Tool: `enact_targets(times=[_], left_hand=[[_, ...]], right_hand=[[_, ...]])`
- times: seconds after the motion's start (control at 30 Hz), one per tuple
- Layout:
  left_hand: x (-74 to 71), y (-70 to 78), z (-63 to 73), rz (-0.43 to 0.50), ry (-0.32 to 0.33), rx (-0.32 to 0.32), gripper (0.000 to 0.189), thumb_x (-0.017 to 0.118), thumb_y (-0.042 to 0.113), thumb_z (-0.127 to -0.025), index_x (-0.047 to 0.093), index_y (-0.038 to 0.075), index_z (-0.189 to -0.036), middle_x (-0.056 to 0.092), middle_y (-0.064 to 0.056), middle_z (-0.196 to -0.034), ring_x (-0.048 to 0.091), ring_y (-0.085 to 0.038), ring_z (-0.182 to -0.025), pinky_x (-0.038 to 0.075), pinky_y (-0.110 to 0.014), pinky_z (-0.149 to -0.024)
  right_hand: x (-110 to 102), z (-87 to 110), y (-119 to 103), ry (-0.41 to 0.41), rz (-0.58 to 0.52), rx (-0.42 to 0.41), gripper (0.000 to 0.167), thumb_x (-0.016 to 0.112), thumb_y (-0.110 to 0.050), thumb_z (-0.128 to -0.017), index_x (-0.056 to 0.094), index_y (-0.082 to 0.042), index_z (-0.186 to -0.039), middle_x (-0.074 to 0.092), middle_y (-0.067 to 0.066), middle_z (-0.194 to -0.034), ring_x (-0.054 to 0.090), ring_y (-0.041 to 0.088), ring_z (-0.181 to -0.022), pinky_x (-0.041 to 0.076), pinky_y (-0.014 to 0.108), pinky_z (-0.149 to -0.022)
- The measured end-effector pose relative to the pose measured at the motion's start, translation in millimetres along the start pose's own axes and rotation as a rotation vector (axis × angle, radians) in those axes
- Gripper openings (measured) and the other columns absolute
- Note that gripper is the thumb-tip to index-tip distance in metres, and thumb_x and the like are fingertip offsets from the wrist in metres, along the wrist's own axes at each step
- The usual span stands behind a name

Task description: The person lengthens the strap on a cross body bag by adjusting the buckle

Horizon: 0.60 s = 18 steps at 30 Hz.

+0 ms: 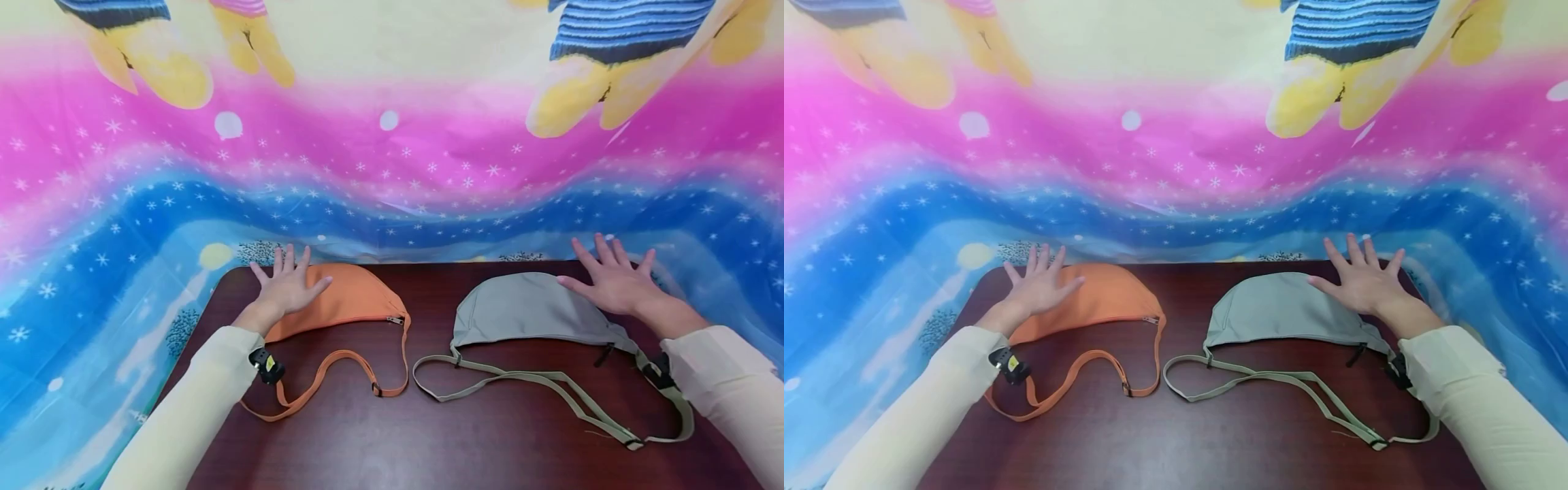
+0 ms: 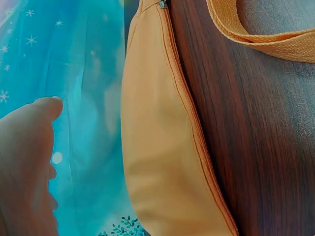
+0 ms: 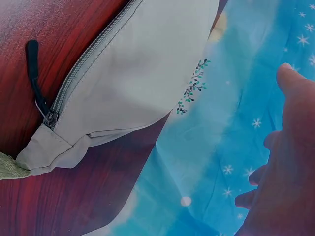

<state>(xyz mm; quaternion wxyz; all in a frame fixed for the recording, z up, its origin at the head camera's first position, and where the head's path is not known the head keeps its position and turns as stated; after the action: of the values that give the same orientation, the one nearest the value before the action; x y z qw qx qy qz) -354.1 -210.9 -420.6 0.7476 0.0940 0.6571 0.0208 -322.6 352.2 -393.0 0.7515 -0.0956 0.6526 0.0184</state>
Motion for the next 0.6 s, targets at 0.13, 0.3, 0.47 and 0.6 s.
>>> enact_targets(times=[0.13,0.3,0.47,0.6], left_hand=[[0.2,-0.3,0.8,-0.012,0.000,-0.002,0.101,0.024,0.082,-0.094,0.004,0.013,-0.165,-0.007,-0.025,-0.167,-0.019,-0.044,-0.150,-0.016,-0.080,-0.103],[0.4,-2.4,6.9,-0.003,0.003,0.018,0.099,0.028,0.080,-0.095,0.002,0.014,-0.164,-0.008,-0.025,-0.167,-0.022,-0.043,-0.150,-0.022,-0.078,-0.101],[-0.6,-1.3,26.2,0.067,0.004,0.090,0.092,0.041,0.067,-0.101,0.004,0.012,-0.164,-0.010,-0.023,-0.167,-0.018,-0.044,-0.151,-0.022,-0.076,-0.103],[7.0,-1.7,46.1,0.149,-0.008,0.186,0.086,0.050,0.054,-0.104,0.012,0.005,-0.163,0.001,-0.027,-0.167,-0.005,-0.047,-0.152,-0.006,-0.076,-0.111]], right_hand=[[0,2.3,1,0.000,-0.004,0.001,0.101,0.042,-0.074,-0.097,-0.007,-0.015,-0.163,-0.017,0.032,-0.161,-0.018,0.057,-0.144,-0.029,0.078,-0.092],[2,4.4,-6,0.003,-0.005,-0.015,0.100,0.043,-0.071,-0.098,-0.009,-0.015,-0.163,-0.014,0.034,-0.161,-0.015,0.058,-0.145,-0.028,0.078,-0.092],[5,10.4,-25,0.029,-0.026,-0.067,0.093,0.044,-0.063,-0.102,-0.006,-0.014,-0.163,-0.007,0.035,-0.162,-0.004,0.059,-0.146,-0.026,0.079,-0.094],[9,16.8,-46,0.119,-0.059,-0.124,0.092,0.056,-0.054,-0.101,0.002,-0.015,-0.165,0.008,0.034,-0.163,0.012,0.059,-0.146,-0.020,0.079,-0.101]])
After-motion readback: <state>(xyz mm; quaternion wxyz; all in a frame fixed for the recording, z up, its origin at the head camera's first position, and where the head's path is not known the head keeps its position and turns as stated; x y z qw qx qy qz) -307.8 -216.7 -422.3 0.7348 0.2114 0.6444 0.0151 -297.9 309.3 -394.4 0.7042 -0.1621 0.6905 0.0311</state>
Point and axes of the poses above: each hand's wrist, its own z-axis away from the middle knuckle, its own x-axis out of the palm, y = z × x, the point moved 10 cm from there along -z, towards the middle knuckle
